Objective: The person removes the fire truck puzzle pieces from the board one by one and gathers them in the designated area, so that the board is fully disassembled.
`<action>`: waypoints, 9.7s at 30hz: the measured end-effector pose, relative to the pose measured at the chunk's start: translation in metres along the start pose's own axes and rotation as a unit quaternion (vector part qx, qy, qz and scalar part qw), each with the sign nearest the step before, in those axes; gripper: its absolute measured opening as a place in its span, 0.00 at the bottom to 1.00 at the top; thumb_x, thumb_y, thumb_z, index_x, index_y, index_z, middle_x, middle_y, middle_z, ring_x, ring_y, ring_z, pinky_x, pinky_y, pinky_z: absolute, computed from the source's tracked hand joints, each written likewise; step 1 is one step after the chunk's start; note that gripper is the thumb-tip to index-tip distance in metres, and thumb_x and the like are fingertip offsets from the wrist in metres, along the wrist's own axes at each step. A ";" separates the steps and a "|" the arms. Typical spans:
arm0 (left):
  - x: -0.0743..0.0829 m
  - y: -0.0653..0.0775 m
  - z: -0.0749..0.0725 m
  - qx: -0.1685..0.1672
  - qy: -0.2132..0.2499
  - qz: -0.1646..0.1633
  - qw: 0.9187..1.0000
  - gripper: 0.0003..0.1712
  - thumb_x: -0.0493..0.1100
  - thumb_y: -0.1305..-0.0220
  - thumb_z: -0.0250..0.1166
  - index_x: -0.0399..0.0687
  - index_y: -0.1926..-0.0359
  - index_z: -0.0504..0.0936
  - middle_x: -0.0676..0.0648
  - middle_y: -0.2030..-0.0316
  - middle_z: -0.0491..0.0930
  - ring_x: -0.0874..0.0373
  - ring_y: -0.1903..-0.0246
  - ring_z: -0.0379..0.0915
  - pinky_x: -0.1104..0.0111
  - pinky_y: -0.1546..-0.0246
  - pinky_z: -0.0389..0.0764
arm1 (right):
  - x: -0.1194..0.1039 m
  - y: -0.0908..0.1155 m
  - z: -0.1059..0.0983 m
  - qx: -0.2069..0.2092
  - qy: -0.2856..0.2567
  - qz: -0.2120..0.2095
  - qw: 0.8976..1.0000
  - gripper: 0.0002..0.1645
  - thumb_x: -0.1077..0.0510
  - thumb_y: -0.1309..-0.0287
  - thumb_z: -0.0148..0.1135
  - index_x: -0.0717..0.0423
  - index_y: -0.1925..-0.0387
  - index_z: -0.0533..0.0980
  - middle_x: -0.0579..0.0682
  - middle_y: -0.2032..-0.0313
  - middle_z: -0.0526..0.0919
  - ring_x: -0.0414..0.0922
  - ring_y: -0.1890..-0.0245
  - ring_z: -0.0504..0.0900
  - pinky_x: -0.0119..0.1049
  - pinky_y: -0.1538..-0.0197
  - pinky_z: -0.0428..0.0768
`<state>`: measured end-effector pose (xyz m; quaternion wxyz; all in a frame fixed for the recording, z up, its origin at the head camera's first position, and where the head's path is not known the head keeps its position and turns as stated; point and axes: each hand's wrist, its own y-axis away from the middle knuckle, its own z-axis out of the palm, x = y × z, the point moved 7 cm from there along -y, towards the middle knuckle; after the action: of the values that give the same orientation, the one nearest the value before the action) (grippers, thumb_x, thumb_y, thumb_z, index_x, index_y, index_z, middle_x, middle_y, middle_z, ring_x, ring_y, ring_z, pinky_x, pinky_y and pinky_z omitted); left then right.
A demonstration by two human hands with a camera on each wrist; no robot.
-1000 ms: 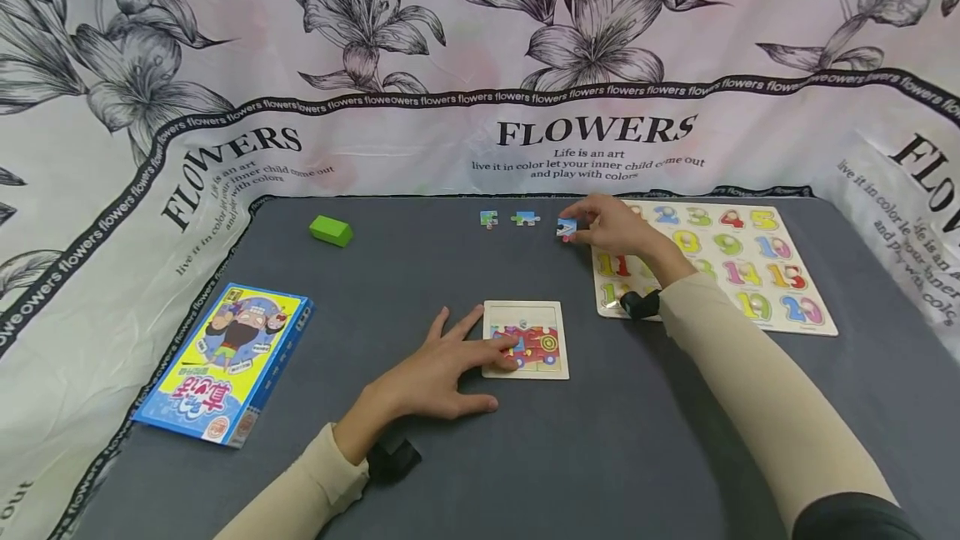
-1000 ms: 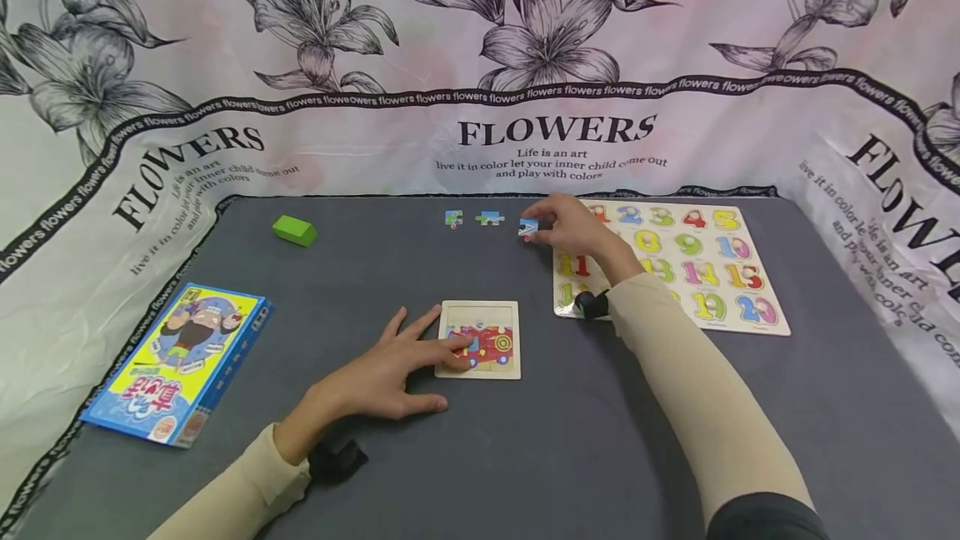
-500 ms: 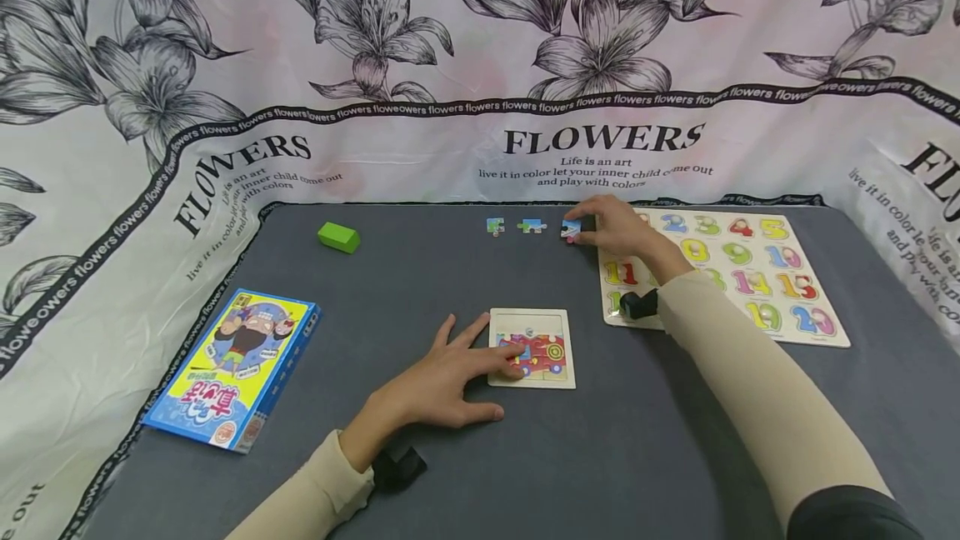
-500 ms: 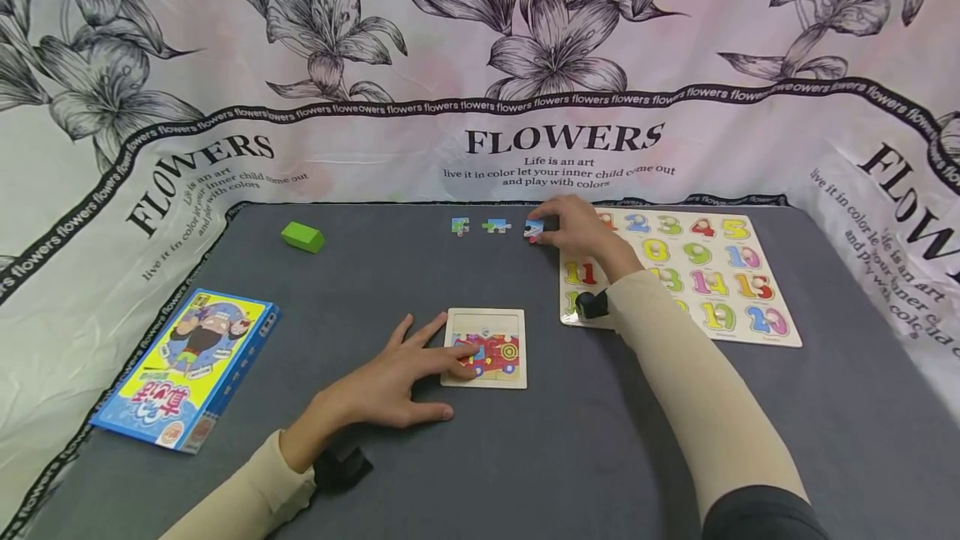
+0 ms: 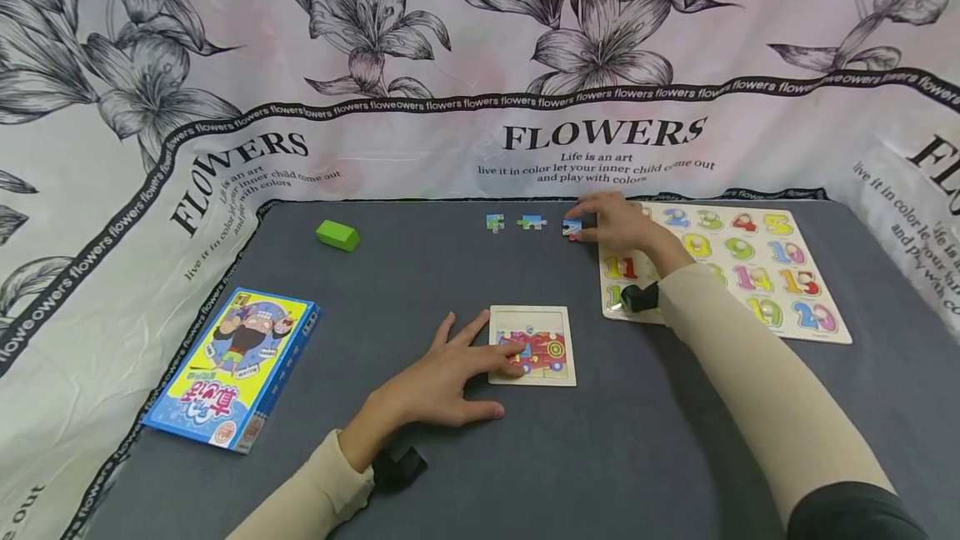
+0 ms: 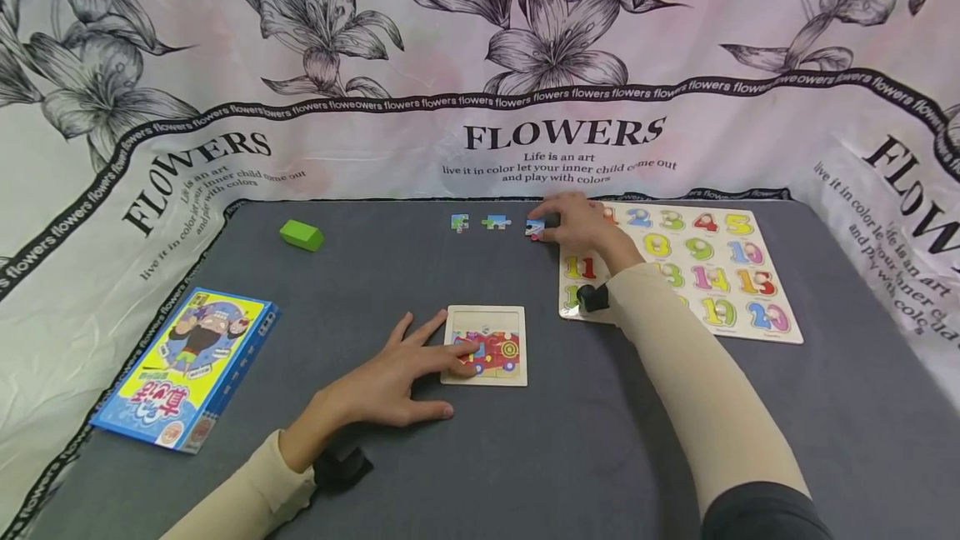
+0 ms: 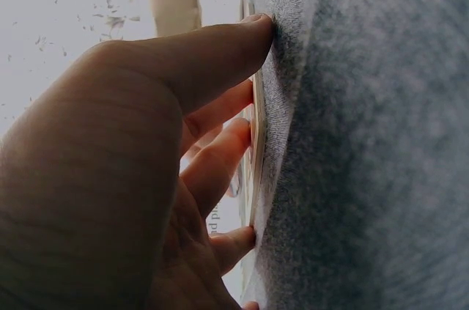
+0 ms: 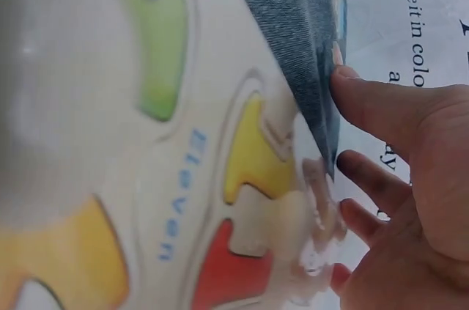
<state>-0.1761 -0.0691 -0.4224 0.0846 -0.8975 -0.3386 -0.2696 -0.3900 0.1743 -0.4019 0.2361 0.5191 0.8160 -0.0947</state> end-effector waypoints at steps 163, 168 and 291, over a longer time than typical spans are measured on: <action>-0.005 0.003 -0.005 -0.023 -0.024 -0.028 0.999 0.33 0.62 0.37 0.70 0.72 0.31 0.75 0.40 0.18 0.41 0.41 0.18 0.29 0.37 0.23 0.31 | -0.118 0.092 0.083 -0.019 -0.069 -0.206 0.976 0.16 0.60 0.40 0.70 0.42 0.52 0.88 0.46 0.54 0.76 0.45 0.54 0.62 0.48 0.51 0.55; -0.005 0.003 -0.006 -0.028 -0.028 -0.027 0.999 0.34 0.62 0.36 0.69 0.72 0.30 0.74 0.41 0.18 0.40 0.42 0.18 0.29 0.37 0.23 0.32 | -0.117 0.091 0.085 -0.019 -0.085 -0.194 0.977 0.15 0.60 0.41 0.70 0.43 0.53 0.88 0.47 0.54 0.77 0.46 0.52 0.63 0.49 0.51 0.54; -0.010 0.006 -0.002 -0.046 -0.027 -0.022 0.998 0.40 0.66 0.42 0.72 0.75 0.29 0.71 0.42 0.17 0.37 0.43 0.18 0.27 0.38 0.23 0.32 | -0.103 0.071 0.058 0.064 -0.146 -0.165 0.973 0.23 0.61 0.36 0.68 0.53 0.40 0.81 0.51 0.59 0.81 0.49 0.56 0.72 0.46 0.51 0.71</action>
<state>-0.1796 -0.0800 -0.4257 0.0287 -0.8997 -0.3476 -0.2625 -0.2739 0.0999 -0.3960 0.3002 0.3719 0.8394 -0.2587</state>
